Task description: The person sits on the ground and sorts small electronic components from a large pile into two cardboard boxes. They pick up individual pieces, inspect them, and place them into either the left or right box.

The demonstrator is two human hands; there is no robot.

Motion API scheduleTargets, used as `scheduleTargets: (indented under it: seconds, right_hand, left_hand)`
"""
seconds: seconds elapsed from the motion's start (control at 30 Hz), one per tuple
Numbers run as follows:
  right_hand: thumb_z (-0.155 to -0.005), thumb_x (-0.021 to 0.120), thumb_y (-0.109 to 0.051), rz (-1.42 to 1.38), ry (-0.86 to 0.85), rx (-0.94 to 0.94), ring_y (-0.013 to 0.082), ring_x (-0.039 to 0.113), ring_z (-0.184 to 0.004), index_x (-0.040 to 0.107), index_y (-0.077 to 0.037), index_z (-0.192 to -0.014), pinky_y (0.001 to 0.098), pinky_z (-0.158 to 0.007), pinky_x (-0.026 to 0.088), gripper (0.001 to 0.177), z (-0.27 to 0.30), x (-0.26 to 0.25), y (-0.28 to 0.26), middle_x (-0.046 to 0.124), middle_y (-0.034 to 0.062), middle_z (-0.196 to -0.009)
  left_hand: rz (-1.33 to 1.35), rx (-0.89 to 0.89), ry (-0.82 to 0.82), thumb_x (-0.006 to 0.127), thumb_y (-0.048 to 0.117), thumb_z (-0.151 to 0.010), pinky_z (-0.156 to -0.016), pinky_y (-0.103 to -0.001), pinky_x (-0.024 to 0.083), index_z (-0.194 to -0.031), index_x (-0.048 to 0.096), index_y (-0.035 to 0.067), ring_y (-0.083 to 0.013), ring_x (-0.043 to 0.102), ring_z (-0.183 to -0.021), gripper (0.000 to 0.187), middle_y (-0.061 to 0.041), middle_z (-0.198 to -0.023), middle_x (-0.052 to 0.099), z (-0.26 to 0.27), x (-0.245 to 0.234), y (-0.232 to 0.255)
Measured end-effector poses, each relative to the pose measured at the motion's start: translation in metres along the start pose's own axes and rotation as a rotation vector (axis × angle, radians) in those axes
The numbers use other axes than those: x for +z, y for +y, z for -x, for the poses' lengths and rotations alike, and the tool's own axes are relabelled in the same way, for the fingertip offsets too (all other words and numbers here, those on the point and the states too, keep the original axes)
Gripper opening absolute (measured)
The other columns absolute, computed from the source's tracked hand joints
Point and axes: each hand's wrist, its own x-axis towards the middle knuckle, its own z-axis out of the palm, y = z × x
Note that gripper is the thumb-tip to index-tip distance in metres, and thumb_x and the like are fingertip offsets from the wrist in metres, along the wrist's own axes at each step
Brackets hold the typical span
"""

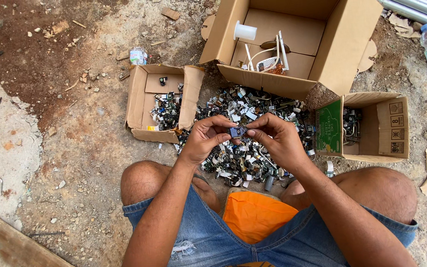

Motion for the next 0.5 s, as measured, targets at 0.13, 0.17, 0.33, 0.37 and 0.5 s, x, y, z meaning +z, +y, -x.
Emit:
scheduleTargets:
  seconds: [0.13, 0.17, 0.33, 0.37, 0.5]
  right_hand:
    - [-0.092, 0.076, -0.004, 0.013, -0.004, 0.017, 0.0189, 0.069, -0.078, 0.074, -0.001, -0.101, 0.0370, -0.076, 0.060, 0.010, 0.000, 0.001, -0.004, 0.076, 0.0149, -0.084]
    - [-0.092, 0.076, -0.005, 0.026, -0.013, 0.019, 0.0184, 0.068, -0.076, 0.073, -0.001, -0.102, 0.0357, -0.072, 0.059, 0.011, 0.000, 0.001, -0.005, 0.074, 0.0147, -0.082]
    - [-0.095, 0.074, -0.011, 0.025, -0.017, 0.031, 0.0168, 0.067, -0.074, 0.072, -0.002, -0.104, 0.0319, -0.068, 0.058, 0.012, 0.000, 0.004, -0.002, 0.073, 0.0133, -0.079]
    - [-0.096, 0.073, -0.010, 0.008, -0.005, 0.033, 0.0167, 0.068, -0.075, 0.072, -0.002, -0.103, 0.0320, -0.069, 0.059, 0.011, -0.001, 0.005, -0.001, 0.073, 0.0125, -0.080]
    - [-0.094, 0.076, -0.009, -0.084, 0.038, 0.062, 0.0159, 0.069, -0.077, 0.070, -0.001, -0.104, 0.0305, -0.071, 0.060, 0.014, 0.000, 0.008, -0.001, 0.072, 0.0108, -0.081]
  left_hand:
    - [-0.018, 0.011, -0.005, 0.072, -0.010, -0.088, -0.079, -0.042, 0.064, -0.107, 0.069, -0.010, -0.0303, 0.074, -0.091, 0.019, -0.022, -0.099, 0.069, 0.000, 0.000, 0.000]
    - [-0.042, 0.019, -0.001, 0.073, -0.011, -0.087, -0.080, -0.041, 0.064, -0.106, 0.070, -0.010, -0.0290, 0.074, -0.092, 0.019, -0.021, -0.100, 0.069, 0.000, -0.001, -0.001]
    - [-0.160, 0.058, 0.001, 0.074, -0.012, -0.085, -0.082, -0.036, 0.062, -0.103, 0.072, -0.009, -0.0256, 0.072, -0.095, 0.018, -0.021, -0.102, 0.069, -0.005, -0.007, -0.002]
    - [-0.182, 0.064, -0.011, 0.075, -0.011, -0.085, -0.084, -0.035, 0.061, -0.103, 0.073, -0.008, -0.0250, 0.072, -0.096, 0.019, -0.020, -0.102, 0.069, -0.005, -0.006, -0.001]
    - [-0.198, 0.074, -0.054, 0.078, -0.008, -0.084, -0.094, -0.036, 0.058, -0.100, 0.076, -0.003, -0.0242, 0.069, -0.106, 0.017, -0.019, -0.110, 0.069, -0.004, 0.004, 0.008]
